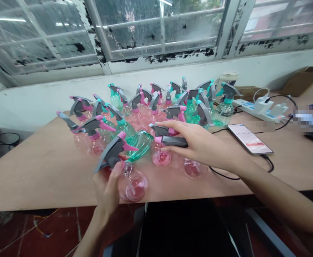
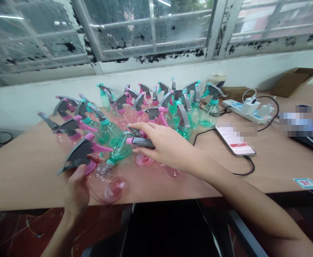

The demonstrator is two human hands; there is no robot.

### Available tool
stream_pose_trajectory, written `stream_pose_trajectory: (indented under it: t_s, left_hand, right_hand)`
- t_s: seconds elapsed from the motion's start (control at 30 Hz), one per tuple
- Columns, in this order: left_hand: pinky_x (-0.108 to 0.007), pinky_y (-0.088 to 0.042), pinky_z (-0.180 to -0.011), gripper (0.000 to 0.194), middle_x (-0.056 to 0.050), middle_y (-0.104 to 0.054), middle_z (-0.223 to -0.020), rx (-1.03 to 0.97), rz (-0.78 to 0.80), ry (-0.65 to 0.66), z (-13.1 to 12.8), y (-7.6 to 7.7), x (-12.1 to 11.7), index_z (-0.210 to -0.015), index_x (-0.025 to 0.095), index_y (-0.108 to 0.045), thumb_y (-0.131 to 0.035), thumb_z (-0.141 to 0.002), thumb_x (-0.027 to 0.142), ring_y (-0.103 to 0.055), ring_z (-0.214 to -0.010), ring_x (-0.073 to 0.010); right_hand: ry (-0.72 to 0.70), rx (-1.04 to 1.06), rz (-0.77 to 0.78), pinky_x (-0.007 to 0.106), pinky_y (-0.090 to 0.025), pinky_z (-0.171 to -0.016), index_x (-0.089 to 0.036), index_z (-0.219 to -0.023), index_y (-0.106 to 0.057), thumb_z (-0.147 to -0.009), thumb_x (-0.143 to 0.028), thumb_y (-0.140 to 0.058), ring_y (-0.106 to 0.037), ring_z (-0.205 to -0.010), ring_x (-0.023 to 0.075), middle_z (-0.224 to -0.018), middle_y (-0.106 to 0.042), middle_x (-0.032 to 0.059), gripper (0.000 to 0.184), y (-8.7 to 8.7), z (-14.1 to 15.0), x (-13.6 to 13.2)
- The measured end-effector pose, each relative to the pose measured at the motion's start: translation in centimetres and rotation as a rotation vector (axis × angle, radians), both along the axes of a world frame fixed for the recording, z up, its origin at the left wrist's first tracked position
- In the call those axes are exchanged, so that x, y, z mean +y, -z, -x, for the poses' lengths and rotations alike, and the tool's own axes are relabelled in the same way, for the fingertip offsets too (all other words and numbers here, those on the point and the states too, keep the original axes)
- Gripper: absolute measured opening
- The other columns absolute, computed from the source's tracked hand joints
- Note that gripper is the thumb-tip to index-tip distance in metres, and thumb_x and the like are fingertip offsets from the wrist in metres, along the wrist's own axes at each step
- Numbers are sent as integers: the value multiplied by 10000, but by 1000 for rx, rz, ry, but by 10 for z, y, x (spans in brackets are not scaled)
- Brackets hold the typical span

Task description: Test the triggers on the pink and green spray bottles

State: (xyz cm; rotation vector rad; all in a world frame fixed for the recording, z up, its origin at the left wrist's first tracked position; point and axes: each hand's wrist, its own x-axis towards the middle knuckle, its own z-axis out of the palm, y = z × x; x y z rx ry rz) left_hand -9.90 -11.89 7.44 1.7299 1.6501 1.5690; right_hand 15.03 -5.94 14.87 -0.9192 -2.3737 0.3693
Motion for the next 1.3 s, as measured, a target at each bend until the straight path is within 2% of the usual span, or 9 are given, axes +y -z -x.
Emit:
stream_pose_trajectory:
  t_s: [0.13, 0.27, 0.37, 0.43, 0.67, 0.83, 0.93, 1.13, 1.3]
  left_hand:
    - [-337, -502, -827, 299, -21, -668, -987, -43, 19, 5, -13, -16, -2, -1083, 236, -627, -625, -819, 376, -628, -911, -227]
    - [-290, -478, -649, 239, 4, -598, -804, 84, 79, 35, -23, -31, 0, -963, 233, -639, -641, -776, 382, -577, -724, -186]
    - [-260, -429, -548, 192, 25, -541, -721, 79, 75, 45, -25, -33, 6, -844, 231, -634, -663, -750, 396, -525, -628, -157]
    - [-255, -424, -537, 228, 27, -557, -726, 68, 82, 56, -24, -31, 9, -894, 237, -646, -677, -745, 407, -521, -615, -152]
    - [-312, -485, -685, 394, 0, -623, -846, 94, 122, 116, -20, -23, 16, -1161, 258, -620, -638, -794, 402, -572, -733, -189]
    - [-363, -488, -884, 438, -47, -582, -1165, 27, 43, 119, -19, -15, 15, -1229, 267, -556, -634, -805, 339, -596, -1015, -235]
    - [-420, -410, -1038, 504, -61, -551, -1263, -43, 14, 153, -20, -12, 13, -1291, 263, -494, -635, -810, 321, -528, -1198, -267]
    - [-447, -450, -1002, 399, -51, -662, -1147, -113, 104, 187, -23, -13, 7, -1200, 244, -590, -632, -818, 353, -601, -1111, -287]
    - [-437, -428, -1028, 384, -39, -648, -1206, -11, 96, 222, -20, -14, 4, -1220, 267, -585, -618, -848, 357, -578, -1154, -282]
  right_hand:
    - [25, 23, 2, 389, -506, -908, -269, -1386, -425, -891, -317, -613, -625, -1098, 244, -1249, -633, 59, 531, 1, -2, -4]
    - [94, 56, -4, 392, -530, -870, -249, -1374, -429, -879, -332, -618, -640, -1093, 260, -1207, -659, 74, 537, 2, -10, -11]
    - [115, 99, 21, 375, -541, -852, -258, -1336, -459, -886, -325, -601, -652, -1077, 246, -1235, -653, 68, 477, 2, -20, -16]
    - [115, 130, 36, 352, -546, -823, -260, -1287, -502, -892, -346, -588, -661, -1050, 234, -1235, -655, 62, 413, 4, -28, -17]
    - [289, 148, 20, 290, -479, -613, -255, -1100, -606, -888, -429, -587, -662, -751, 197, -911, -709, 17, 275, 19, -52, -12]
    - [398, 152, -5, 285, -417, -539, -242, -985, -635, -893, -482, -565, -611, -633, 181, -757, -666, 2, 267, 22, -55, -12]
    - [454, 159, -50, 307, -429, -546, -248, -966, -646, -886, -497, -572, -611, -617, 197, -752, -676, 14, 273, 22, -56, -13]
    - [608, 64, -187, 353, -448, -572, -243, -1059, -638, -907, -454, -538, -669, -697, 278, -814, -711, 68, 278, 27, -49, -9]
    - [519, 111, -117, 349, -508, -664, -221, -1135, -592, -930, -403, -523, -691, -816, 260, -964, -719, 76, 283, 30, -37, -12]
